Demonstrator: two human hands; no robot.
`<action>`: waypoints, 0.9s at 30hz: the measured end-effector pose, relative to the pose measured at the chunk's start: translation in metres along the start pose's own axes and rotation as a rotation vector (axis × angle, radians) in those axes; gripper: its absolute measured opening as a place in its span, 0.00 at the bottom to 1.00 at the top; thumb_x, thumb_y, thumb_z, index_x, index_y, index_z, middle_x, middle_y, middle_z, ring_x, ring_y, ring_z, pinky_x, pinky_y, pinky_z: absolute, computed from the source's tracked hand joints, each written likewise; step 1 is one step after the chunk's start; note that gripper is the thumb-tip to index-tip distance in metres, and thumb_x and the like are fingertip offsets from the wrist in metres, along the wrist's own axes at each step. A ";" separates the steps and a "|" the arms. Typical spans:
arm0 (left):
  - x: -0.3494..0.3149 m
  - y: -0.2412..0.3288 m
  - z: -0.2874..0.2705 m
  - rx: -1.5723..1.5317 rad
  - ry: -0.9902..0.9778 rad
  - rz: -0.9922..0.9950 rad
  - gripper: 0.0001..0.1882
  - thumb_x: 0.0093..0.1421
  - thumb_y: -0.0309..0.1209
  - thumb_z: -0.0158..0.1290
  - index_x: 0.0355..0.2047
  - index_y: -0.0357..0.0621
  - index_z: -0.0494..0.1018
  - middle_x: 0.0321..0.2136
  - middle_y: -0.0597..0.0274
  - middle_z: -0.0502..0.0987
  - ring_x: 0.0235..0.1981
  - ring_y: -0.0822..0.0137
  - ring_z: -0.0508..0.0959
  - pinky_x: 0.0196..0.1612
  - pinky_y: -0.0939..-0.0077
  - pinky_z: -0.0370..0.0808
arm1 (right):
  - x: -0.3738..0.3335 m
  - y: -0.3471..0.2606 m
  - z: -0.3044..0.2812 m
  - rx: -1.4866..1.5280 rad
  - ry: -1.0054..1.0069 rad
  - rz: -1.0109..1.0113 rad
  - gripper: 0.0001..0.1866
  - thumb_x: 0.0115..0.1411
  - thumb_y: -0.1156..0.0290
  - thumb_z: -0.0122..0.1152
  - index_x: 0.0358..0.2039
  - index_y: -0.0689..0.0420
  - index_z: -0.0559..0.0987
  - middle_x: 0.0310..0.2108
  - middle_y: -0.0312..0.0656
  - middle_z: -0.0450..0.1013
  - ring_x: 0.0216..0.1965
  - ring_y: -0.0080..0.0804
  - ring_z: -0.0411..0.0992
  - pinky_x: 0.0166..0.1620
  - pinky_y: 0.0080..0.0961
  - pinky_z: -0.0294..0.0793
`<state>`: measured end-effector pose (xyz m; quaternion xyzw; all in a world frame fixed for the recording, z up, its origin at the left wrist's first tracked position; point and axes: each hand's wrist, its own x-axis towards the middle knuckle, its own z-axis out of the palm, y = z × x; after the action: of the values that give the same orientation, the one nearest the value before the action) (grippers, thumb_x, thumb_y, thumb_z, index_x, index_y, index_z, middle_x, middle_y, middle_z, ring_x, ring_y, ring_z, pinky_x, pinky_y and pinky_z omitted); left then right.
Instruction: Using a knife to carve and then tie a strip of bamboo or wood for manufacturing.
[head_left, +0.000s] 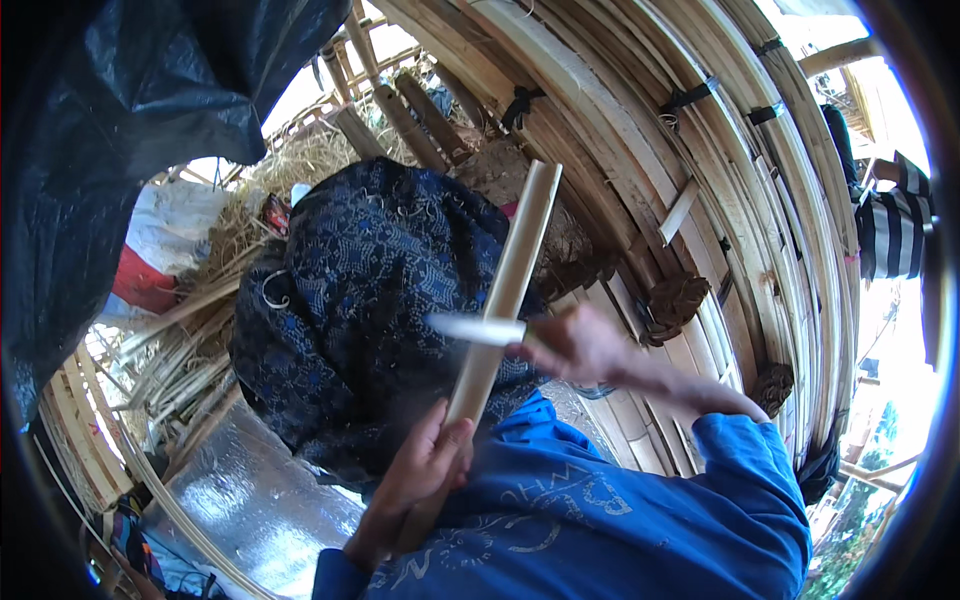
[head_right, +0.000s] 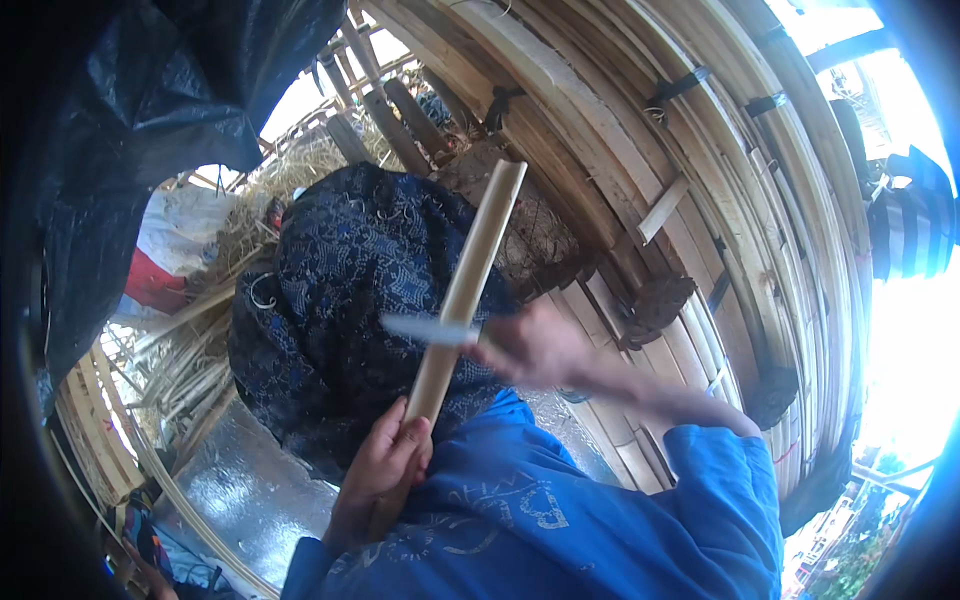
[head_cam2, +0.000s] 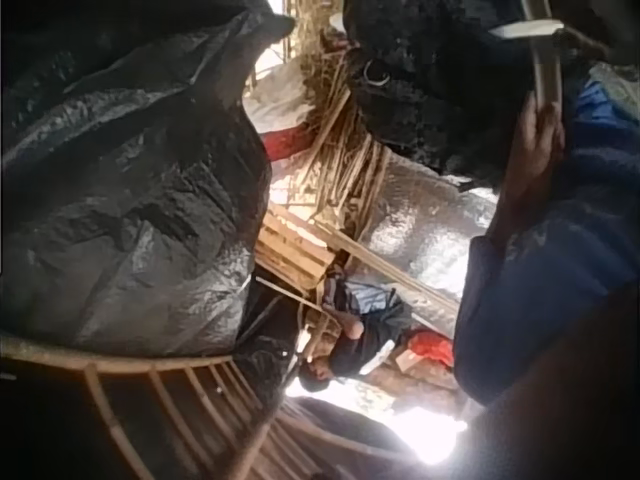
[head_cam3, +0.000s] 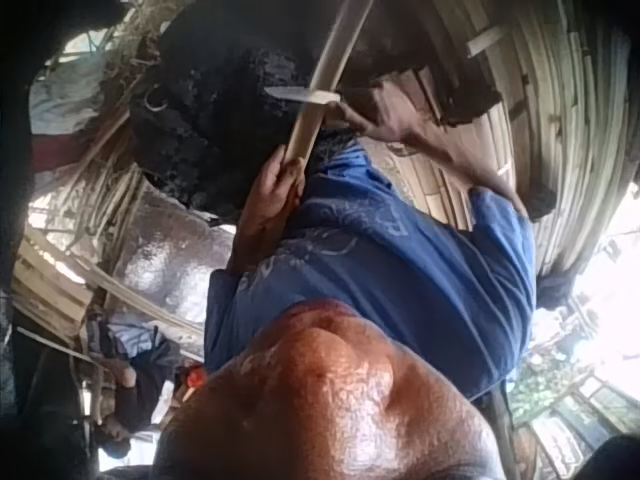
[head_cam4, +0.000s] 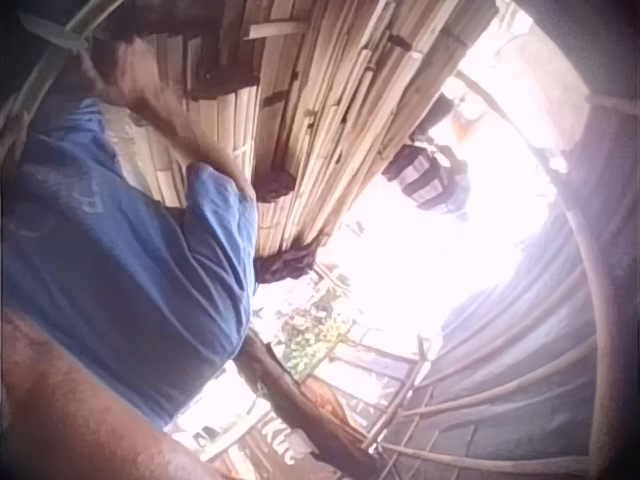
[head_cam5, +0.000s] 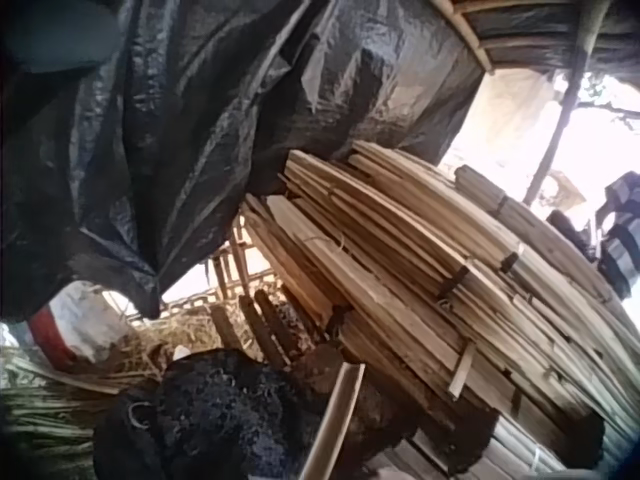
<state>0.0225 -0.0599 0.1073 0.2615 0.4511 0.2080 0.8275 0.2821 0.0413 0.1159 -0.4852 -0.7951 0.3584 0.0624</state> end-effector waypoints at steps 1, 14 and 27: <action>0.003 -0.002 -0.004 0.015 -0.006 0.008 0.12 0.70 0.38 0.43 0.42 0.42 0.63 0.17 0.68 0.68 0.15 0.78 0.69 0.19 0.84 0.69 | -0.001 -0.001 0.011 0.023 -0.093 -0.036 0.25 0.64 0.47 0.49 0.24 0.55 0.81 0.10 0.45 0.69 0.15 0.41 0.72 0.24 0.39 0.75; 0.004 -0.005 -0.009 -0.042 0.012 0.053 0.11 0.70 0.35 0.43 0.46 0.42 0.64 0.17 0.66 0.68 0.15 0.77 0.68 0.19 0.83 0.68 | 0.000 -0.012 -0.006 -0.055 0.044 -0.107 0.29 0.64 0.43 0.50 0.17 0.54 0.76 0.06 0.41 0.64 0.09 0.42 0.67 0.18 0.39 0.70; -0.002 0.004 0.004 -0.014 -0.009 0.060 0.10 0.70 0.34 0.43 0.43 0.39 0.63 0.18 0.67 0.67 0.16 0.78 0.68 0.20 0.83 0.67 | -0.009 -0.008 0.010 -0.151 0.040 -0.207 0.22 0.63 0.51 0.54 0.18 0.52 0.75 0.10 0.42 0.68 0.11 0.41 0.69 0.16 0.36 0.73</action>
<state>0.0243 -0.0590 0.1131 0.2702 0.4379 0.2348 0.8247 0.2768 0.0268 0.1158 -0.4107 -0.8644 0.2794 0.0779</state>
